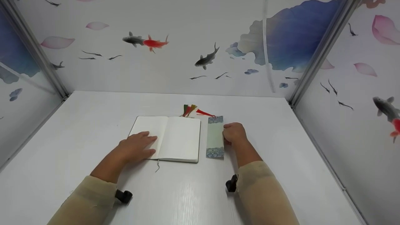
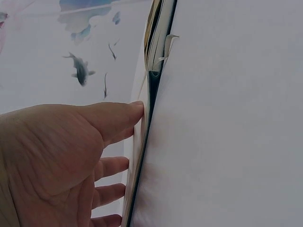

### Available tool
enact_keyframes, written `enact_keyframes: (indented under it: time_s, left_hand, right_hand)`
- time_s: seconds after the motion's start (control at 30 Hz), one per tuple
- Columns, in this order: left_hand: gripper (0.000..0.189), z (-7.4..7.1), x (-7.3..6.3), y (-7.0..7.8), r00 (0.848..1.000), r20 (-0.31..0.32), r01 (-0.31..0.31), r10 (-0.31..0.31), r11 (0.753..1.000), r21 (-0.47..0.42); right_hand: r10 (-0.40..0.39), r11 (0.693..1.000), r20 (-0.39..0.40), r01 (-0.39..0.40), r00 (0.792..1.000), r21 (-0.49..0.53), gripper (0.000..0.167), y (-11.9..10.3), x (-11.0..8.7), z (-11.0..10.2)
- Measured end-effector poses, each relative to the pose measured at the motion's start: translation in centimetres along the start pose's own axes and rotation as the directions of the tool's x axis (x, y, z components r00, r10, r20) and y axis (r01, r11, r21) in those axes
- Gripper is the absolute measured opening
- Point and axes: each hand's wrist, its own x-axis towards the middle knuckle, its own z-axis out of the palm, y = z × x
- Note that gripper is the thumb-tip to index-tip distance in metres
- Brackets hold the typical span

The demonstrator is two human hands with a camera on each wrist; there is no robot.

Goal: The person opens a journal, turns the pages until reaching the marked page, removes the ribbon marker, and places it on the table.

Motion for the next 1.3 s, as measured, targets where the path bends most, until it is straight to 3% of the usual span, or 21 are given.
enact_keyframes:
  time_s: [0.33, 0.6, 0.97, 1.3]
  left_hand:
    - [0.063, 0.1, 0.3, -0.1, 1.0, 0.005, 0.003, -0.003, 1.0, 0.015]
    - [0.064, 0.2, 0.4, -0.2, 1.0, 0.003, 0.009, -0.009, 1.0, 0.012]
    - [0.063, -0.2, -0.4, 0.3, 1.0, 0.005, 0.018, -0.018, 1.0, -0.008]
    - [0.063, -0.3, -0.4, 0.6, 1.0, 0.003, 0.025, -0.025, 1.0, 0.008]
  right_hand:
    - [-0.026, 0.999, -0.025, 0.025, 0.999, -0.035, 0.051, -0.3, -0.2, -0.1]
    - [-0.064, 0.997, 0.003, 0.064, 0.998, -0.042, 0.05, -0.7, -0.9, 0.4]
    - [-0.115, 0.991, 0.058, 0.119, 0.992, -0.057, 0.048, -1.6, -2.8, 2.5]
    - [-0.186, 0.963, 0.119, 0.205, 0.975, -0.176, 0.045, -2.2, -4.4, 4.7]
